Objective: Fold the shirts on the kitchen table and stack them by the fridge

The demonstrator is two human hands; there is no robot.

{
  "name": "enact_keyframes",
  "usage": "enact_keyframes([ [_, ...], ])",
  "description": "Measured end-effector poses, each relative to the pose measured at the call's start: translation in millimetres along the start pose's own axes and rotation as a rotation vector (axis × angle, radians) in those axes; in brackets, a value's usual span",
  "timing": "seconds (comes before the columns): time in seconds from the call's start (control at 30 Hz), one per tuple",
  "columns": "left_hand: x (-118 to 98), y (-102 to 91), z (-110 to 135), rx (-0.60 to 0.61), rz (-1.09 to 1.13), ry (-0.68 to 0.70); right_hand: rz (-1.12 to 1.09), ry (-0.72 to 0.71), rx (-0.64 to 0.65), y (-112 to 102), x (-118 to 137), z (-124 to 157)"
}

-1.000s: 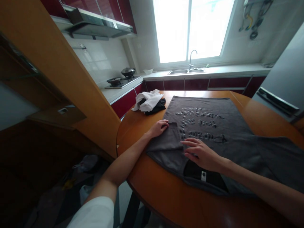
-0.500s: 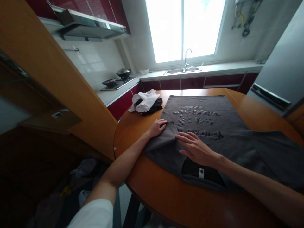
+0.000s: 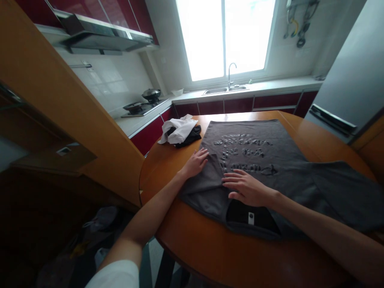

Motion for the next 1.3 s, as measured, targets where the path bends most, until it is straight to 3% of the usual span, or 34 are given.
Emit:
enact_keyframes([
  [0.1,-17,3.0,1,-0.009,0.037,0.055,-0.009,0.034,-0.046,-4,-1,-1],
  [0.3,-20,34.6,6,0.215,0.022,-0.006,-0.066,0.061,0.11,19,3,0],
  [0.43,-16,33.1,4,0.189,-0.008,-0.024,-0.078,0.074,0.152,23,4,-1],
  [0.57,-12,34.8,1,0.235,-0.026,-0.063,-0.075,0.077,0.167,21,4,-2],
  [0.67,-10,27.6,-2,0.174,-0.036,-0.042,-0.091,0.09,0.16,21,4,-1],
  [0.77,4,21.0,-2,0.108,-0.076,-0.098,-0.096,0.091,0.158,22,3,0],
  [0.9,18,22.0,-1,0.129,-0.125,-0.171,-0.099,0.082,0.155,23,2,-1],
  [1.07,-12,11.5,-3,0.054,-0.149,-0.046,-0.093,0.084,0.146,22,2,-2],
  [1.17,-25,20.1,-1,0.123,-0.134,-0.013,-0.082,0.07,0.132,21,3,-3],
  [1.3,-22,38.9,2,0.23,-0.14,-0.059,-0.064,0.069,0.123,24,2,-3],
])
Point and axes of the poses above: each hand's wrist, its own z-axis away from the middle knuckle, its own y-axis out of the palm, x = y × z, the point moved 8 cm from there along -z, towards the middle knuckle, and after that the axes turned 7 degrees about z, right-handed, at the moved point
